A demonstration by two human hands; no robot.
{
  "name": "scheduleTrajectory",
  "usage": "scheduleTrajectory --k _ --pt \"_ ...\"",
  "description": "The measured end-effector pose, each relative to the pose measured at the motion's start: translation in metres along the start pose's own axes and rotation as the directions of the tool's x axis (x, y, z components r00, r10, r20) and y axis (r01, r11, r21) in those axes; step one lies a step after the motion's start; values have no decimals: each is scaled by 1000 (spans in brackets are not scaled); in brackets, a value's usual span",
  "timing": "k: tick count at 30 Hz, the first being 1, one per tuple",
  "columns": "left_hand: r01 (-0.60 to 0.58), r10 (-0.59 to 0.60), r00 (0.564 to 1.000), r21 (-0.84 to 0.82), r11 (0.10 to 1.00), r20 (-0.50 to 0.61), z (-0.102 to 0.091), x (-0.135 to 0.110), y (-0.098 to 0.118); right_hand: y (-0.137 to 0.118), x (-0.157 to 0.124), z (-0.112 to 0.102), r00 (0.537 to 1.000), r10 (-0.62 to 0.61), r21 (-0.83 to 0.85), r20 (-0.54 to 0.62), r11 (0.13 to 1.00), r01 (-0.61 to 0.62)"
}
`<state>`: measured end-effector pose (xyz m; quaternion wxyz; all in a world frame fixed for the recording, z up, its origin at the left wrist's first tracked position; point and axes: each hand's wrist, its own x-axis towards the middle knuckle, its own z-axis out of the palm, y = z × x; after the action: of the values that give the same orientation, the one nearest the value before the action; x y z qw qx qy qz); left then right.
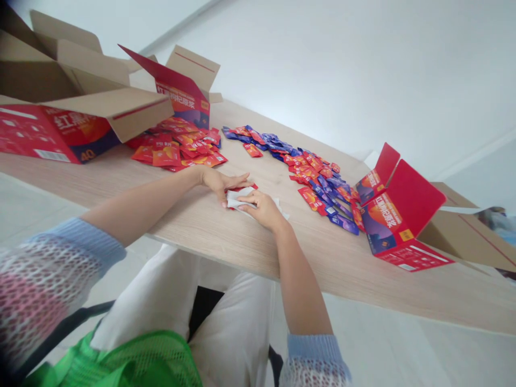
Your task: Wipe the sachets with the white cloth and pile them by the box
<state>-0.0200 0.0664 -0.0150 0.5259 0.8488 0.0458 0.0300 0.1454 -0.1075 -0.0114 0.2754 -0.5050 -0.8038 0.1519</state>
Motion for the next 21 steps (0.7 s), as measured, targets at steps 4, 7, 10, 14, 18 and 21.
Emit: scheduleTrajectory --k 4,7,10,14,18,21 --pt "13 -13 1000 -17 1000 20 0 -2 2 4 4 -1 998 56 -97 -14 994 -57" --pt "45 -53 996 120 992 71 0 -2 1 14 5 -4 974 205 -211 -99 952 -222" --pt "92 -113 991 236 967 77 0 -3 1 27 3 -8 916 333 -291 -225 874 -389" --pt "111 -133 988 251 962 72 2 -8 7 46 -4 -14 880 357 -226 -312 872 -434" --pt "116 -122 992 146 982 33 4 -14 14 51 -6 -17 925 207 -2 -318 976 -219" --pt "62 -66 995 65 996 69 6 -13 13 35 -2 -12 955 142 111 -260 987 -116"
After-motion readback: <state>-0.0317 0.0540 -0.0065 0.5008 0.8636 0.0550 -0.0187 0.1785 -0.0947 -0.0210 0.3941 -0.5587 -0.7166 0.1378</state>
